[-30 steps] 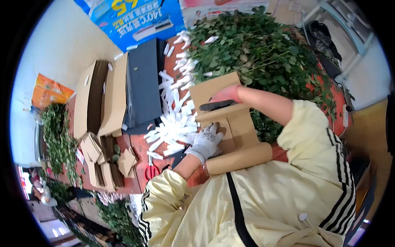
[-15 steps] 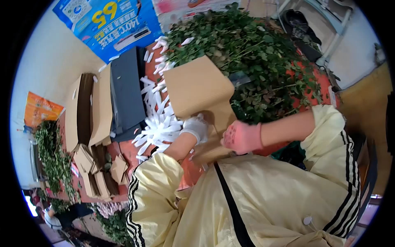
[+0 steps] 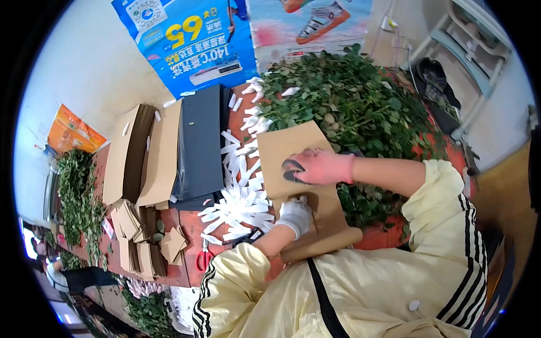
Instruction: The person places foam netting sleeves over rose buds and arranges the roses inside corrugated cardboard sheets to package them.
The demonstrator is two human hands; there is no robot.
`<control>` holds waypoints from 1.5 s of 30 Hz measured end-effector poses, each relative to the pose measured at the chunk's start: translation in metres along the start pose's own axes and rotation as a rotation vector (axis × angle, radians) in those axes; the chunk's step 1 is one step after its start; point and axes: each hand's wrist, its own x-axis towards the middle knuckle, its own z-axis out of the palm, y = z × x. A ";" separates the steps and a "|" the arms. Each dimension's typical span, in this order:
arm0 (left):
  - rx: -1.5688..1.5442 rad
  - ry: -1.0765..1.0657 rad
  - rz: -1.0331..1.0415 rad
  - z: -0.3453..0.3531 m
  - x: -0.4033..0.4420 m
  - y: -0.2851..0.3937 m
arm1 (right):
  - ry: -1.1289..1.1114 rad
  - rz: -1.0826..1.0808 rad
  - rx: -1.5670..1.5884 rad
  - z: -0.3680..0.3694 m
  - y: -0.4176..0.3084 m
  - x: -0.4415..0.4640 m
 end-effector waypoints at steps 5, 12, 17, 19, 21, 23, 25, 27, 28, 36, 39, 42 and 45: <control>-0.161 -0.096 0.012 -0.001 0.006 -0.010 | -0.852 0.581 0.437 0.023 0.052 0.052; -0.308 -0.083 0.105 0.001 -0.001 -0.027 | -0.945 0.292 0.083 0.053 0.062 0.045; -0.302 -0.049 0.072 0.012 -0.002 -0.025 | -0.874 0.181 0.397 0.042 0.062 0.042; -0.498 -0.061 0.112 0.015 -0.001 -0.033 | -0.939 0.182 0.490 0.044 0.065 0.048; -0.527 0.108 0.334 -0.001 -0.025 -0.052 | -1.031 0.216 0.550 0.059 0.085 0.048; -0.557 0.270 0.561 -0.031 -0.042 -0.079 | -1.082 0.244 0.487 0.083 0.108 0.043; -1.254 0.050 0.770 -0.062 -0.034 -0.111 | -1.077 0.337 0.592 0.101 0.136 0.038; -1.274 0.085 0.478 -0.069 -0.011 -0.130 | -1.187 0.080 0.605 0.103 0.153 0.041; -1.228 0.123 0.315 -0.064 0.000 -0.133 | -1.220 -0.008 0.607 0.095 0.150 0.043; -1.123 -0.143 0.270 0.003 0.057 -0.133 | -0.201 -0.009 -0.673 0.025 0.142 0.081; -0.931 -0.385 0.315 -0.006 0.063 -0.134 | -0.882 0.234 -0.697 0.021 0.137 0.098; -0.924 -0.352 0.339 -0.005 0.064 -0.135 | -0.331 -0.058 -0.966 0.080 0.196 0.058; -0.924 -0.238 0.391 0.007 0.066 -0.135 | -0.379 0.043 -0.955 0.046 0.178 0.072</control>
